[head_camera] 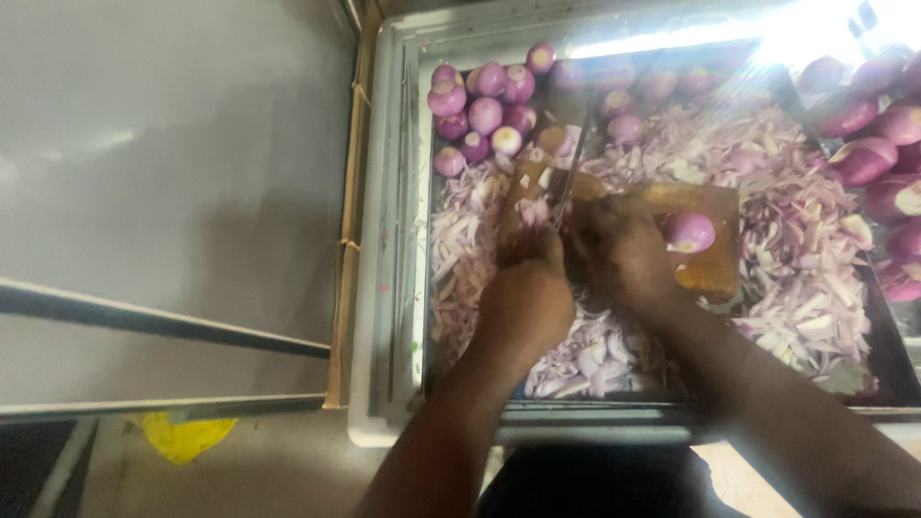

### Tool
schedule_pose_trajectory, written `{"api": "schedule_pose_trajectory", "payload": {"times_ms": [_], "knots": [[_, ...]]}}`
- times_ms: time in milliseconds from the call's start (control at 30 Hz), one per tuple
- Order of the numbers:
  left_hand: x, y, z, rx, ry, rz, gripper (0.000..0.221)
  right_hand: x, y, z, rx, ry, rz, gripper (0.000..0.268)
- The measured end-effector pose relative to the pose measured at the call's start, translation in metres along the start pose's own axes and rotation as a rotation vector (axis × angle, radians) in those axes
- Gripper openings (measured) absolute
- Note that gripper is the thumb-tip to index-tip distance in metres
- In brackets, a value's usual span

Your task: The person chops whole red onions into small slices using a large knife on a wooden cutting board set inside a metal container already filled with sliced onions.

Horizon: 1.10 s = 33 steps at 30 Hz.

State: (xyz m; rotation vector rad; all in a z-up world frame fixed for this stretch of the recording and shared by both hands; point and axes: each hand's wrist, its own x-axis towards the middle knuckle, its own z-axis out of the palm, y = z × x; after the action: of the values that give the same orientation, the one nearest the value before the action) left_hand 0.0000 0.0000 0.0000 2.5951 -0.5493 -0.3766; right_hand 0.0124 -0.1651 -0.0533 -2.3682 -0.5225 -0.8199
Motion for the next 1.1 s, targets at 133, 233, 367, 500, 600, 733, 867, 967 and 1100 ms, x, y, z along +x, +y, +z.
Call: {"api": "schedule_pose_trajectory", "payload": {"times_ms": [133,233,367,500,600,733,867,967,1100], "knots": [[0.003,-0.003,0.007,0.054,0.1,0.036,0.062,0.003,0.003,0.0,-0.007,-0.007,0.045,0.018],[0.008,-0.01,0.016,0.047,0.157,0.059,0.062,0.001,0.003,0.001,-0.002,-0.002,0.043,0.017],[0.016,-0.011,0.017,0.035,0.246,0.102,0.053,0.001,0.006,0.004,-0.028,0.04,-0.048,0.017],[0.009,-0.006,0.017,0.007,0.138,0.047,0.054,-0.003,0.01,0.004,-0.031,-0.005,-0.001,0.013],[0.002,-0.009,0.013,0.057,0.129,0.099,0.062,0.002,0.011,0.003,-0.034,-0.017,-0.006,0.014],[0.004,-0.007,0.007,0.035,0.157,0.055,0.058,0.0,0.02,-0.017,-0.015,-0.051,0.119,0.019],[-0.009,0.0,-0.001,0.043,0.13,0.083,0.069,0.009,0.019,-0.04,-0.204,-0.198,0.016,0.006],[-0.008,0.002,0.003,0.039,0.101,0.078,0.067,0.01,0.003,-0.039,-0.166,-0.31,0.108,0.026],[-0.009,0.0,0.004,0.111,0.267,0.183,0.063,0.014,-0.006,-0.037,-0.201,-0.291,0.126,0.023]]}}
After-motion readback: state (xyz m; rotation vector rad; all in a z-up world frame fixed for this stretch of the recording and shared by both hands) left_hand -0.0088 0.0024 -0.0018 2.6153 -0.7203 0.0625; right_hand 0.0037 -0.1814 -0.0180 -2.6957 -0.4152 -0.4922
